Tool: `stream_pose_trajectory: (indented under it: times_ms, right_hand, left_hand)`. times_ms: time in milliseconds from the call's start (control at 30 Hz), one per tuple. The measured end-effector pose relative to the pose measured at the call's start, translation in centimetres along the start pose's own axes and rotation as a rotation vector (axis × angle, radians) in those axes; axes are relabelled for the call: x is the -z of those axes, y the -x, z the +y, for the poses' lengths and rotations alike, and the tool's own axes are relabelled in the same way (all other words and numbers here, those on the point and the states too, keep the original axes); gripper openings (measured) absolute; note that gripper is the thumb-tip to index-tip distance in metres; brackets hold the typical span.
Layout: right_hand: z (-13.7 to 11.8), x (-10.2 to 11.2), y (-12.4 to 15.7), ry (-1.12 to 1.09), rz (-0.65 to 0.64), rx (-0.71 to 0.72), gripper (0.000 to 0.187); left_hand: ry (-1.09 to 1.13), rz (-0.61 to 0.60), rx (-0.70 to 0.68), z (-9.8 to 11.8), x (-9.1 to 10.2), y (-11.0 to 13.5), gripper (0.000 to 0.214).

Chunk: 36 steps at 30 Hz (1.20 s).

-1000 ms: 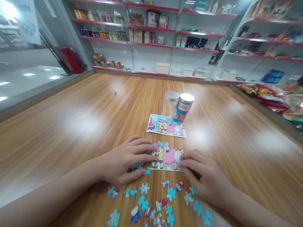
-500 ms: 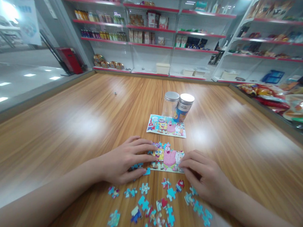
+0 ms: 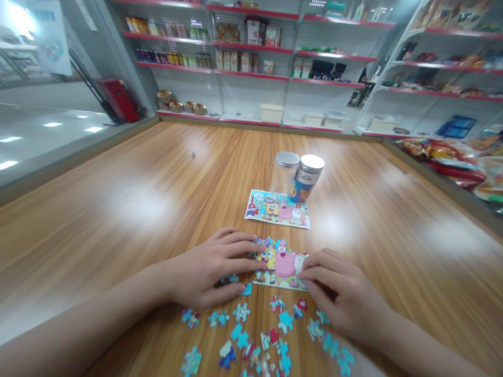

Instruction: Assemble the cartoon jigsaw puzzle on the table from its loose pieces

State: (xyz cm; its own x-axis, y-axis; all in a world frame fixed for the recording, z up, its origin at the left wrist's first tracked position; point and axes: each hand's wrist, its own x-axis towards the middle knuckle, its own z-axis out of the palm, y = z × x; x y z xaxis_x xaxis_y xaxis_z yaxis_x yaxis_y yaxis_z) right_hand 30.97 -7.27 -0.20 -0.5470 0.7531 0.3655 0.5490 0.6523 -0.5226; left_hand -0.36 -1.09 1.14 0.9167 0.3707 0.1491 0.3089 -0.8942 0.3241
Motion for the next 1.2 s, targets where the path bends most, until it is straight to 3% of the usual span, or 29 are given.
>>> stream_pose_trajectory:
  times_ms: [333,600,1200]
  right_hand:
    - [-0.48,0.03,-0.06,0.081,-0.021,-0.089,0.012]
    - [-0.62,0.51,-0.02,0.069,-0.036,-0.12,0.02]
    - [-0.22,0.33,0.24,0.047,-0.038,-0.135,0.022]
  left_hand:
    - [-0.032,0.026,0.028,0.37,-0.2,-0.21,0.048]
    - [0.002,0.08,0.001,0.07,-0.37,-0.15,0.048]
    - [-0.022,0.054,0.008,-0.43,-0.22,0.23,0.051]
